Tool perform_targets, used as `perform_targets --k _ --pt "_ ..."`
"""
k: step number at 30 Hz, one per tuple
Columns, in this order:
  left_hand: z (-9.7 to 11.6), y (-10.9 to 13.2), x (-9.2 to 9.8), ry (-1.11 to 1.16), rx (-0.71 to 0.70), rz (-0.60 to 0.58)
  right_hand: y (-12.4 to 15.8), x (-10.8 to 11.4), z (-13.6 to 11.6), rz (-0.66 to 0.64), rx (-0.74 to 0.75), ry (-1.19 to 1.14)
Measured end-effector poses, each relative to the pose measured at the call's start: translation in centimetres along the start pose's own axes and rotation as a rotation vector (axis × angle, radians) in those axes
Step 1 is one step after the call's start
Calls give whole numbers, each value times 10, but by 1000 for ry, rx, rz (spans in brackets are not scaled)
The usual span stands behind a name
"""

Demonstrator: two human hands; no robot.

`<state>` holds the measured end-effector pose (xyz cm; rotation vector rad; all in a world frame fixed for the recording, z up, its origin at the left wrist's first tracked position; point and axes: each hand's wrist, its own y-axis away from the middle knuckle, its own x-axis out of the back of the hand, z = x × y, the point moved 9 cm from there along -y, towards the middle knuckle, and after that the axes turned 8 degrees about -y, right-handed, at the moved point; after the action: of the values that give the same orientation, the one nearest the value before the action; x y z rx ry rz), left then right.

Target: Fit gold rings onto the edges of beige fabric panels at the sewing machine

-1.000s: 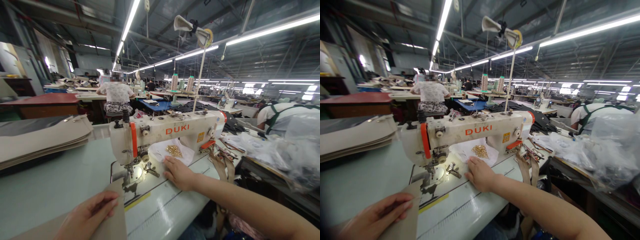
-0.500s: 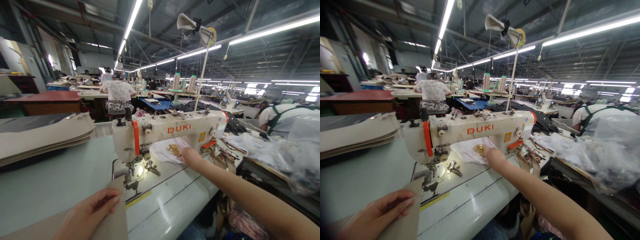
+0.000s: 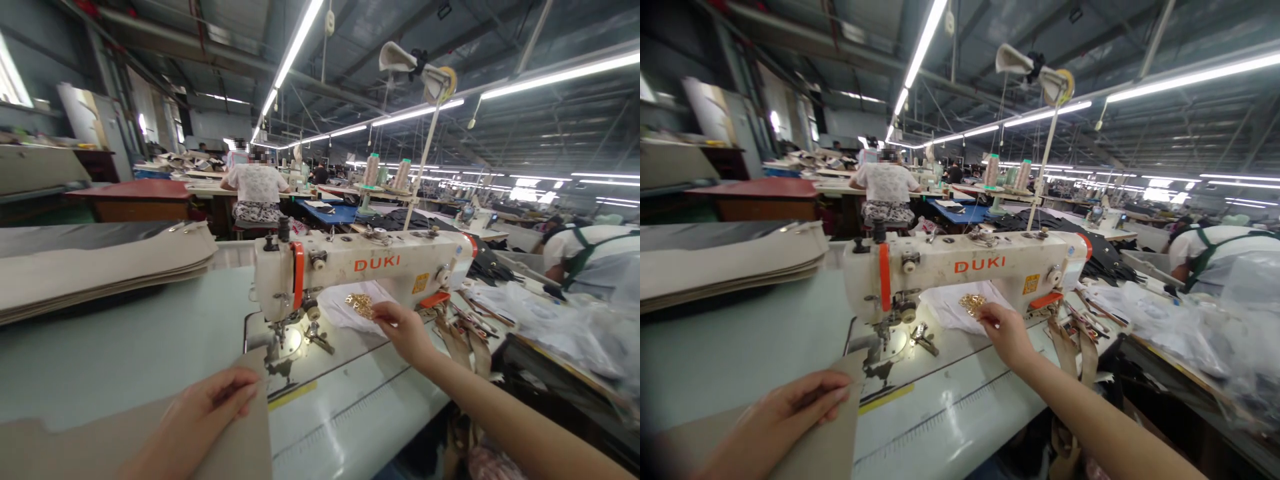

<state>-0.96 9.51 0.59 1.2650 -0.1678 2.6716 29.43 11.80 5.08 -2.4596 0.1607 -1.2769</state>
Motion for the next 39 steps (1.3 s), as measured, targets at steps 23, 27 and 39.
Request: perform_targets --k 23,27,39 --pt "6 17 14 226 -38 263 17 -139 -116 -273 -124 -1168" --pt "5 14 15 196 -12 286 15 -135 -117 -252 -86 -1116" --pt "11 15 15 171 -39 311 13 -132 -114 -279 -31 -1008"
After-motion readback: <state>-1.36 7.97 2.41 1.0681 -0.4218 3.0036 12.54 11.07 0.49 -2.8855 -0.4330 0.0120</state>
